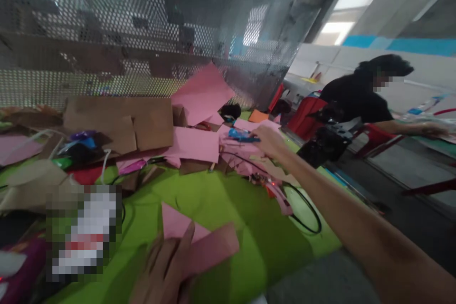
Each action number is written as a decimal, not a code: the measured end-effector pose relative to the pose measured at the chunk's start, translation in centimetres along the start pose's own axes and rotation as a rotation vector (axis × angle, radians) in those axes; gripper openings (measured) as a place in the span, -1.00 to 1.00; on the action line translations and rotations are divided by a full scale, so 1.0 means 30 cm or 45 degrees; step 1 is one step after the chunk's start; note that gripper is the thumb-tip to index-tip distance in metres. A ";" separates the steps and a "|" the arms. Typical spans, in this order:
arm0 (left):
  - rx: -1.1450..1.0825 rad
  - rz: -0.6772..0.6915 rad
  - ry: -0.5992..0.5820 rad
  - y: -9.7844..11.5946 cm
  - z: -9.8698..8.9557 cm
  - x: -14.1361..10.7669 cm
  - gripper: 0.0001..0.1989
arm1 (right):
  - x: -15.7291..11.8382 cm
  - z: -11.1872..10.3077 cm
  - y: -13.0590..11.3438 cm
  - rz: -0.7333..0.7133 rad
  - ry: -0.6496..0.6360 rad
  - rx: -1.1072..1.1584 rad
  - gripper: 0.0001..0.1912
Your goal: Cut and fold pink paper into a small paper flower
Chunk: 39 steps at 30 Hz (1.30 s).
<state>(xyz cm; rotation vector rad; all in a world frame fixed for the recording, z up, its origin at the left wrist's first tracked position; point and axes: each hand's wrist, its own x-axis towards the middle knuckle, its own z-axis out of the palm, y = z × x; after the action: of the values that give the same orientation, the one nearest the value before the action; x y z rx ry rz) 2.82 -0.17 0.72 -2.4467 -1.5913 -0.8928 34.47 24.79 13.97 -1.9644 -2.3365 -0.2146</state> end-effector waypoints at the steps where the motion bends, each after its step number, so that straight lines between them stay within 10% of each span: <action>1: -0.033 -0.006 -0.035 0.004 -0.023 0.006 -0.39 | -0.018 -0.026 -0.007 0.001 0.049 0.013 -0.79; 8: -0.270 0.075 -0.113 0.027 -0.099 -0.003 -0.64 | -0.310 -0.192 -0.046 -0.112 0.335 0.288 -0.64; 14: -0.359 -0.054 -0.181 0.041 -0.104 -0.039 -0.56 | -0.633 -0.155 -0.100 -0.125 -0.395 0.834 -0.51; 18: -0.375 -0.160 -0.222 0.029 -0.112 -0.030 -0.66 | -0.749 -0.073 -0.118 -0.111 -0.586 0.981 -0.57; 31: -0.261 -0.382 -0.204 0.054 -0.107 0.049 -0.90 | -0.770 0.004 -0.107 -0.376 -0.535 0.733 -0.54; 39: 0.015 -0.079 -0.132 0.085 -0.069 0.062 -0.45 | -0.788 0.012 -0.101 -0.394 -0.518 0.731 -0.54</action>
<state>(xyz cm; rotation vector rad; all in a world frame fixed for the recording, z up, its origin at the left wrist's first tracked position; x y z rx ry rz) 4.67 -0.60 3.98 -2.4863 -1.7092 -0.7748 35.60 1.35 9.84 -1.4635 -2.5248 0.8192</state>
